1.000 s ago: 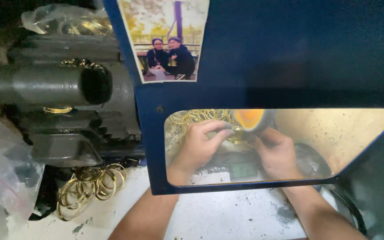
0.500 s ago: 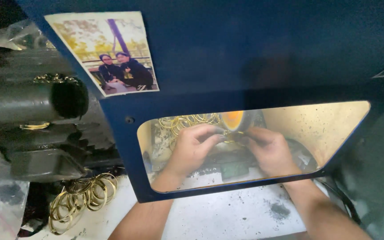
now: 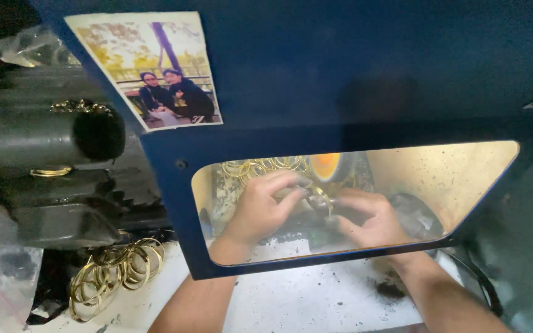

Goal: The person holds gold-colored metal rings against a rotating polishing wheel inside a blue machine. They repeatedly pick up rings, press them against the wheel, and place them back into the machine's tray. The process continues throughout the clip.

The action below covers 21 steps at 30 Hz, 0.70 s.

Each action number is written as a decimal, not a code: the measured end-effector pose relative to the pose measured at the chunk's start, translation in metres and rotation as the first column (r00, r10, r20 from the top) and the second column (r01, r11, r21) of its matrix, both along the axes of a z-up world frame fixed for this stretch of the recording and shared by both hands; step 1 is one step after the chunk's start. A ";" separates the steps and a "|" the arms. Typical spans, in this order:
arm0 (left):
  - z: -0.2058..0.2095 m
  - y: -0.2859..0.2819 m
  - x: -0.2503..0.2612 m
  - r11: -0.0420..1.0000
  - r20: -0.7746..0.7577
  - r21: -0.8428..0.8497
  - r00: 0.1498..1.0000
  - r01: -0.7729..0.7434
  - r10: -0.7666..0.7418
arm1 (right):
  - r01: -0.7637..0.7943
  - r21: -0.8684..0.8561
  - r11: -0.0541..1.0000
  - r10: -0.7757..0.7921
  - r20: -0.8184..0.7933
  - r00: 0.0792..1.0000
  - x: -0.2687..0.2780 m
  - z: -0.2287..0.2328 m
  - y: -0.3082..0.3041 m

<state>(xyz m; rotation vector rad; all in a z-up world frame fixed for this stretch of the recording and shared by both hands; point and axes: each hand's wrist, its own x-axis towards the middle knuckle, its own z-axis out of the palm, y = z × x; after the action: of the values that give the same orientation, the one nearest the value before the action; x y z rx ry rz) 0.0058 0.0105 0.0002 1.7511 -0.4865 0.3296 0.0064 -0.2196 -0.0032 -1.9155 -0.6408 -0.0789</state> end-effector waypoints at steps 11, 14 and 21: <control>-0.017 -0.021 0.005 0.992 0.030 0.018 0.992 -0.121 0.120 | -0.248 0.025 0.968 0.248 -0.221 0.943 0.003 0.029 -0.007; -0.017 -0.025 0.003 0.986 0.000 0.018 0.986 -0.164 0.164 | -0.242 0.110 0.964 0.266 -0.384 0.884 0.005 0.017 -0.024; -0.013 -0.034 -0.001 0.973 -0.007 -0.024 0.973 -0.231 0.231 | -0.188 0.127 0.974 0.226 -0.519 0.824 0.011 0.013 -0.035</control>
<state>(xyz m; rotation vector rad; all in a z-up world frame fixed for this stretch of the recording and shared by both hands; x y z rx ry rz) 0.0046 -0.0234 -0.0126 1.7874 -0.2736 0.4941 0.0178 -0.2548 0.0097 -1.6776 -0.4514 0.5486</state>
